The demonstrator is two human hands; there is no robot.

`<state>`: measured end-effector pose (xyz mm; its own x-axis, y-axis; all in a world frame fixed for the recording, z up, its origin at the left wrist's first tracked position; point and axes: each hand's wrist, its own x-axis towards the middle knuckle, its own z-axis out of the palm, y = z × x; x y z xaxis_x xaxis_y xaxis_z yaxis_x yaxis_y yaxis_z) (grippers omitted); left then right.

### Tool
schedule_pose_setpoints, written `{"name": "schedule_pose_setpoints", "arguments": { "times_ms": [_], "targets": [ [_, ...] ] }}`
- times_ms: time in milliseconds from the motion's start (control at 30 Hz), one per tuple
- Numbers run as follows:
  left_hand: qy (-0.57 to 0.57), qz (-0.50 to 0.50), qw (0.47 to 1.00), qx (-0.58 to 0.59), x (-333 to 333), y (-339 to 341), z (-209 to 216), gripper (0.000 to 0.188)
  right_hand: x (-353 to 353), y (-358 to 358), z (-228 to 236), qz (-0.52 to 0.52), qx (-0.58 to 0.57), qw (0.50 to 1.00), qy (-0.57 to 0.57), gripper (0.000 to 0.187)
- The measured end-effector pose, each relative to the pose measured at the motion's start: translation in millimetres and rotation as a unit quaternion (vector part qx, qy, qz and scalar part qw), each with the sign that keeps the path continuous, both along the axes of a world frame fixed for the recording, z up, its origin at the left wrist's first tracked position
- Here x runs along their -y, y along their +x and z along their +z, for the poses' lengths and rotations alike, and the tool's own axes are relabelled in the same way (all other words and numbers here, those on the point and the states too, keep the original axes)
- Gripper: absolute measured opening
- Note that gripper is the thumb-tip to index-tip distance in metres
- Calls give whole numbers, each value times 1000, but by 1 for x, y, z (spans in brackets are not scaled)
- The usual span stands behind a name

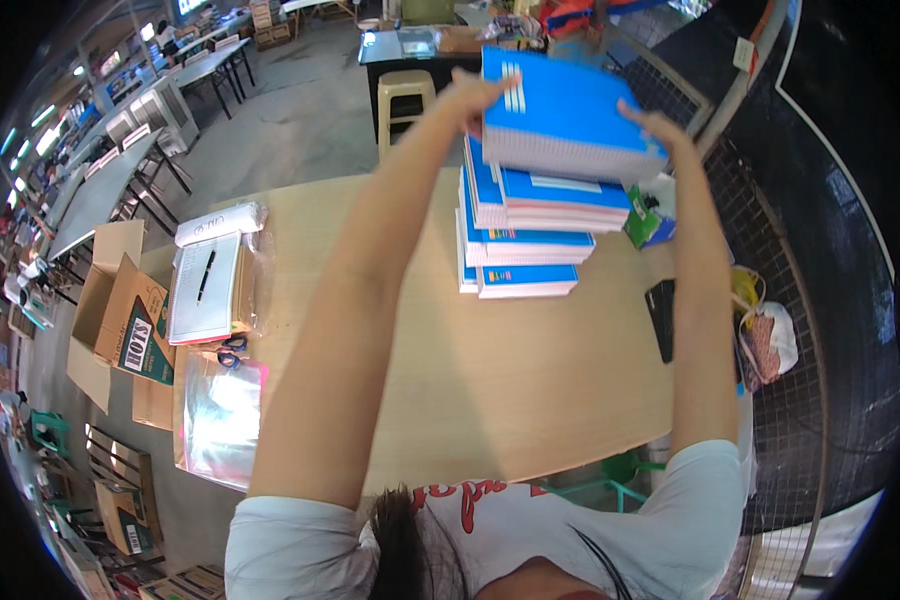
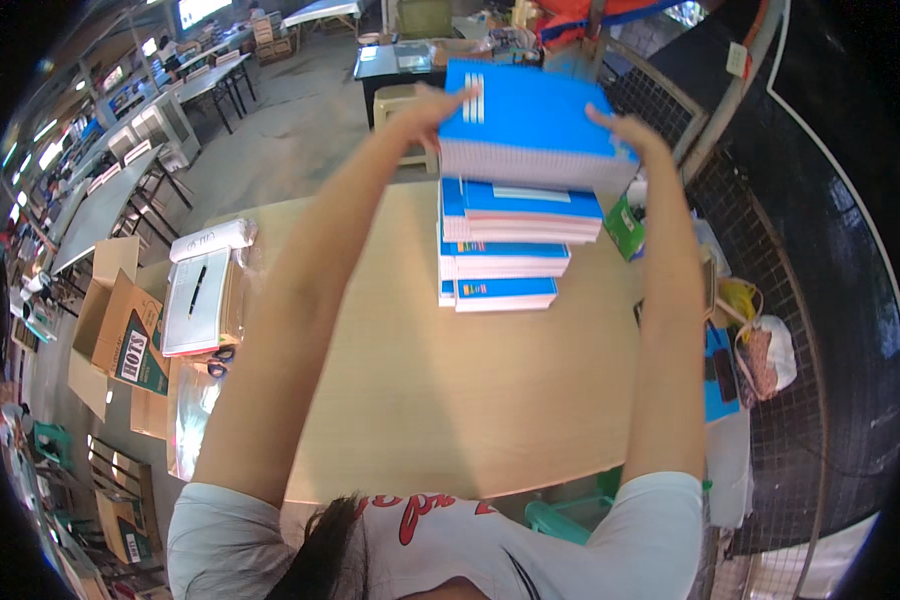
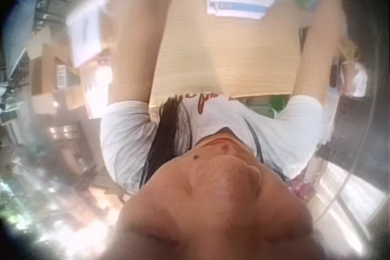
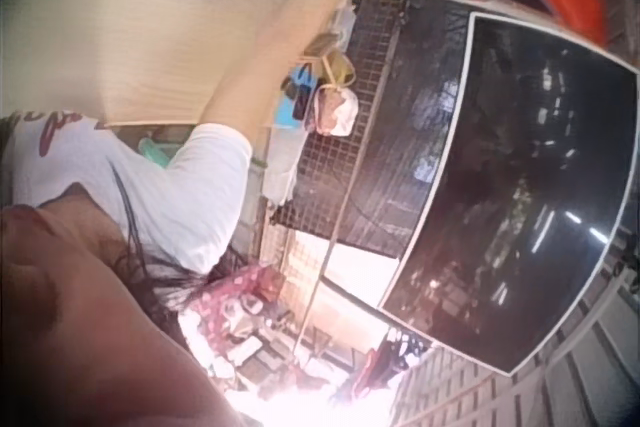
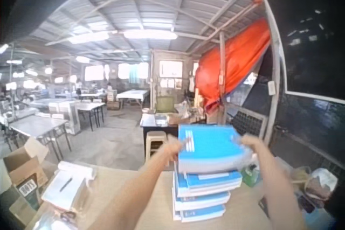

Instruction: The person wraps individual notebooks in plastic sleeves, cuts open a cardboard box using shears, and places the notebooks into the box alongside other supplies.

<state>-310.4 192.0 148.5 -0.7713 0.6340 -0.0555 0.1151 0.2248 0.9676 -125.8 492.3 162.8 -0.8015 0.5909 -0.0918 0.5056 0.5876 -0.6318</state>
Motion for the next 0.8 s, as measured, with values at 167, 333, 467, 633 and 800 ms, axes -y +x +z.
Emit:
{"name": "schedule_pose_setpoints", "arguments": {
  "times_ms": [167, 333, 467, 633, 800],
  "targets": [
    [-50, 82, 993, 71, 13, -15, -38, 135, 20, -22, -48, 32, 2, 987, -155, 100],
    [81, 200, 972, -88, 122, -17, -80, 120, 55, -28, -9, -140, -206, 910, 330, 62],
    [9, 23, 949, -315, 266, 23, -138, 75, 159, 75, 27, -194, -622, 661, 372, 28],
    [-5, -195, 979, -65, 547, 70, -113, 56, 385, 18, 16, 16, -885, 452, 111, 43],
    [138, 49, 980, -132, 837, -1, -71, 54, 619, -80, -18, 263, -811, 494, 173, 43]
  ]
}}
